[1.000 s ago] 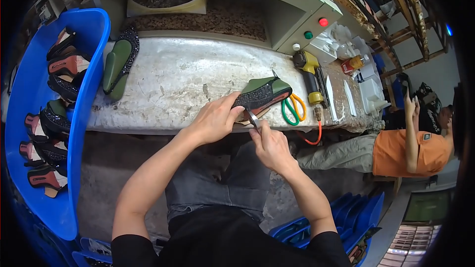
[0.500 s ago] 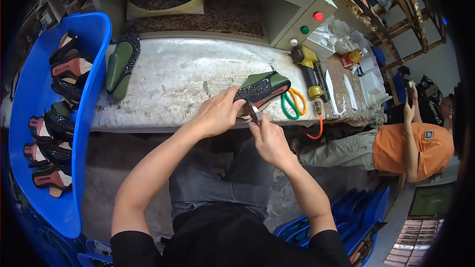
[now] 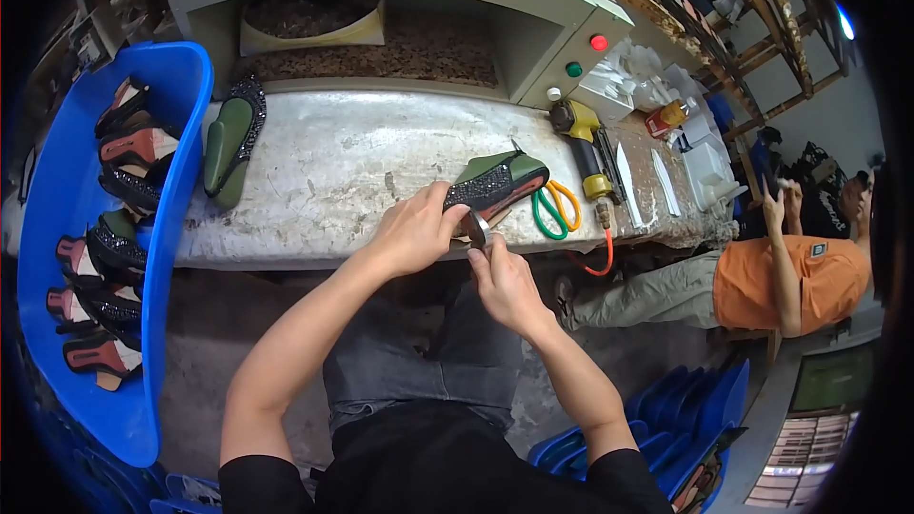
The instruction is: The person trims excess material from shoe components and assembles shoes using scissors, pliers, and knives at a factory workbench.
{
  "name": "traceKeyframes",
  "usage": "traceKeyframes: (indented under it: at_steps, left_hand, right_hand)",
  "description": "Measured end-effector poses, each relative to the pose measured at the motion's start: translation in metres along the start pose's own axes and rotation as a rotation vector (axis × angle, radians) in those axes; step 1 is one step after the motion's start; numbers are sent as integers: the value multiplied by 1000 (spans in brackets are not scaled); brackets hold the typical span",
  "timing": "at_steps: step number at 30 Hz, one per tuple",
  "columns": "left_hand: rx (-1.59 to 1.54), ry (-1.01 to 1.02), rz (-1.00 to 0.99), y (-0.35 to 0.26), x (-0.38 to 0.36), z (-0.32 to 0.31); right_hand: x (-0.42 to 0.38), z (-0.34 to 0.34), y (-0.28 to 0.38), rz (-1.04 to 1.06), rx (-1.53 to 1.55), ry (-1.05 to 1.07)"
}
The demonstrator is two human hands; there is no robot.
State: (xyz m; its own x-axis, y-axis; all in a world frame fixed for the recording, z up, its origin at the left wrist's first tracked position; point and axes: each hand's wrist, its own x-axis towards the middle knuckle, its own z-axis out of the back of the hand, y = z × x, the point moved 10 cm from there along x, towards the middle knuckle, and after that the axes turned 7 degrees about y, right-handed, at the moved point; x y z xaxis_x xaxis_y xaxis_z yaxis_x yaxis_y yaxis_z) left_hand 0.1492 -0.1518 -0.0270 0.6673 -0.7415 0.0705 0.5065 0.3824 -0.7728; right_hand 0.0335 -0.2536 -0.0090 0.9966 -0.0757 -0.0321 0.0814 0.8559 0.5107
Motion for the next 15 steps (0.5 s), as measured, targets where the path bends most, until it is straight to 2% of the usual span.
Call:
traceKeyframes:
  at_steps: [4, 9, 13, 15]
  left_hand:
    - [36, -52, -13, -6, -5, -6]
    - [156, -106, 15, -11, -8, 1]
    - [39, 4, 101, -6, -4, -3]
    - [57, -5, 111, -9, -5, -3]
  right_hand:
    - [-7, -3, -6, -2, 76, -20]
    - [-5, -16, -6, 13, 206, -146]
    - [-9, -23, -13, -124, 186, -36]
    - [-32, -33, -15, -459, 835, 206]
